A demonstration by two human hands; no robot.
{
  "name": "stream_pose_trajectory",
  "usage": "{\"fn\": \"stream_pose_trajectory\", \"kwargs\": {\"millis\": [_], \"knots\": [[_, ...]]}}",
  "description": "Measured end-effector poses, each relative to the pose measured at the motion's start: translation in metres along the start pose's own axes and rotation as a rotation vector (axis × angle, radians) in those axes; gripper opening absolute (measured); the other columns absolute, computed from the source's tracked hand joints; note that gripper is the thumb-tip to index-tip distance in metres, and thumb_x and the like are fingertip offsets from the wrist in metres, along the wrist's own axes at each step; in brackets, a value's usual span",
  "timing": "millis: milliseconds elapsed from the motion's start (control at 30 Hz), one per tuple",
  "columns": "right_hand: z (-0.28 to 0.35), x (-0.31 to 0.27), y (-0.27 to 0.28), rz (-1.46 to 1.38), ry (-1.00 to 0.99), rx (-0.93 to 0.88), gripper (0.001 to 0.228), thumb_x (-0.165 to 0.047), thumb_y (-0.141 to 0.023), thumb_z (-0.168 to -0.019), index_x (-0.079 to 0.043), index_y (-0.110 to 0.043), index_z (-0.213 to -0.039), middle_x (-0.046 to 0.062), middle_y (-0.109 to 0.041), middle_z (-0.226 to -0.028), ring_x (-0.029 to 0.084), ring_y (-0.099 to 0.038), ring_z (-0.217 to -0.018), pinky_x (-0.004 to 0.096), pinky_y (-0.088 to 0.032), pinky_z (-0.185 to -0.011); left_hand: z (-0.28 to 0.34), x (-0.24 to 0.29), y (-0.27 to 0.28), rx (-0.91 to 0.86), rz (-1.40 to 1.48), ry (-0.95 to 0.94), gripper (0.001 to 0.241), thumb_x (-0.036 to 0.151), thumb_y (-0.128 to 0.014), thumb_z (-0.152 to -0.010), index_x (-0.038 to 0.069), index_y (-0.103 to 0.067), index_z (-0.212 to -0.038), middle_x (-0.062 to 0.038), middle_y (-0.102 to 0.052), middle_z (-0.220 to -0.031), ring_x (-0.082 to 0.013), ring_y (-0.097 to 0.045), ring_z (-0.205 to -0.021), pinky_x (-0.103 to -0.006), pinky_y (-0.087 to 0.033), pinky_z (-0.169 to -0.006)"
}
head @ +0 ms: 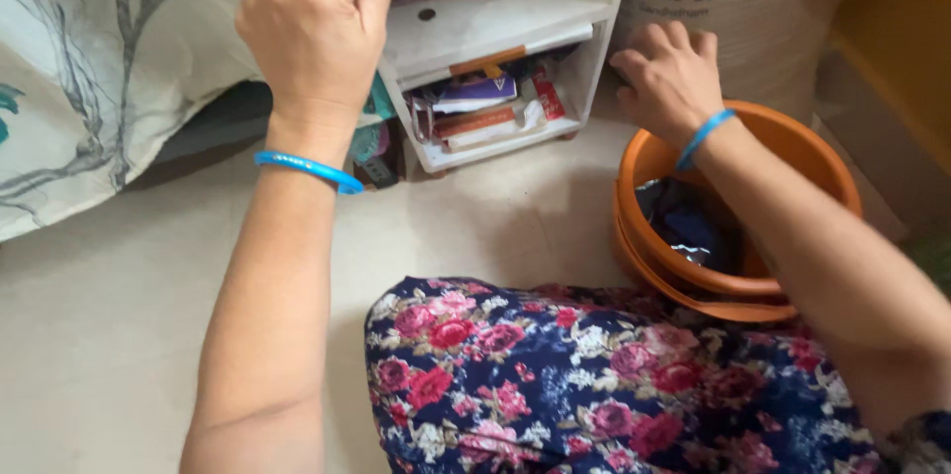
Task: The person sorts through several folders, envelopes, and books on the floor, places them into the drawers of a small white storage unit, and then wrings out a black cloth in a bucket of water.
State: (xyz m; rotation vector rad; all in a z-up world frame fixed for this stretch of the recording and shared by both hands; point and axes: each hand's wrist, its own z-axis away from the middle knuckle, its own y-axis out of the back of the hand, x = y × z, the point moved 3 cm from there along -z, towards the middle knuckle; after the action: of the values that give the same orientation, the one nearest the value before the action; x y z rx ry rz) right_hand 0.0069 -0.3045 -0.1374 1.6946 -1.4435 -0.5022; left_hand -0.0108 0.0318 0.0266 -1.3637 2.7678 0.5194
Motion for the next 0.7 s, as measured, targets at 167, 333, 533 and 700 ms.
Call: {"fn": "stream_pose_trajectory", "kwargs": {"millis": [167,333,533,700], "knots": [[0.033,-0.011,-0.037,-0.049,-0.188,-0.355,0.062,-0.05,-0.08,-0.073,-0.014,-0.071,-0.123,0.016,-0.055,-0.137,0.04,-0.046,-0.124,0.062,-0.044,-0.089,-0.001,-0.012,-0.007,-0.06,0.043,0.109,0.022,0.031,-0.087,-0.094,0.012,-0.078,-0.09,-0.01,-0.068,-0.083,-0.0341,-0.061,-0.082,-0.0488,-0.05,-0.068],[0.064,-0.033,-0.033,-0.029,-0.114,-0.811,0.054,-0.064,-0.07,-0.078,-0.025,-0.075,-0.114,0.005,-0.055,-0.141,0.029,-0.042,-0.143,0.061,-0.046,-0.104,0.011,-0.015,-0.005,-0.031,0.128,0.091,0.032,0.036,-0.087,-0.094,0.006,-0.075,-0.089,-0.014,-0.066,-0.082,-0.0356,-0.06,-0.084,-0.05,-0.048,-0.071],[0.012,-0.016,-0.024,-0.245,-0.156,-0.404,0.075,-0.048,-0.074,-0.086,-0.01,-0.056,-0.149,0.022,-0.054,-0.151,0.043,-0.06,-0.115,0.055,-0.049,-0.098,0.059,-0.029,-0.034,0.247,0.618,0.534,0.047,0.045,-0.065,-0.114,0.006,-0.048,-0.136,-0.009,-0.056,-0.128,-0.0202,-0.059,-0.116,-0.0348,-0.056,-0.094],[-0.071,0.02,-0.033,-0.309,-0.031,0.22,0.072,-0.025,-0.081,-0.086,0.008,-0.051,-0.143,0.036,-0.053,-0.142,0.051,-0.053,-0.123,0.054,-0.049,-0.1,0.103,-0.026,-0.089,0.387,0.972,0.741,0.045,0.041,-0.053,-0.122,0.007,-0.042,-0.149,-0.005,-0.054,-0.138,-0.0145,-0.054,-0.124,-0.0282,-0.042,-0.113]]}}
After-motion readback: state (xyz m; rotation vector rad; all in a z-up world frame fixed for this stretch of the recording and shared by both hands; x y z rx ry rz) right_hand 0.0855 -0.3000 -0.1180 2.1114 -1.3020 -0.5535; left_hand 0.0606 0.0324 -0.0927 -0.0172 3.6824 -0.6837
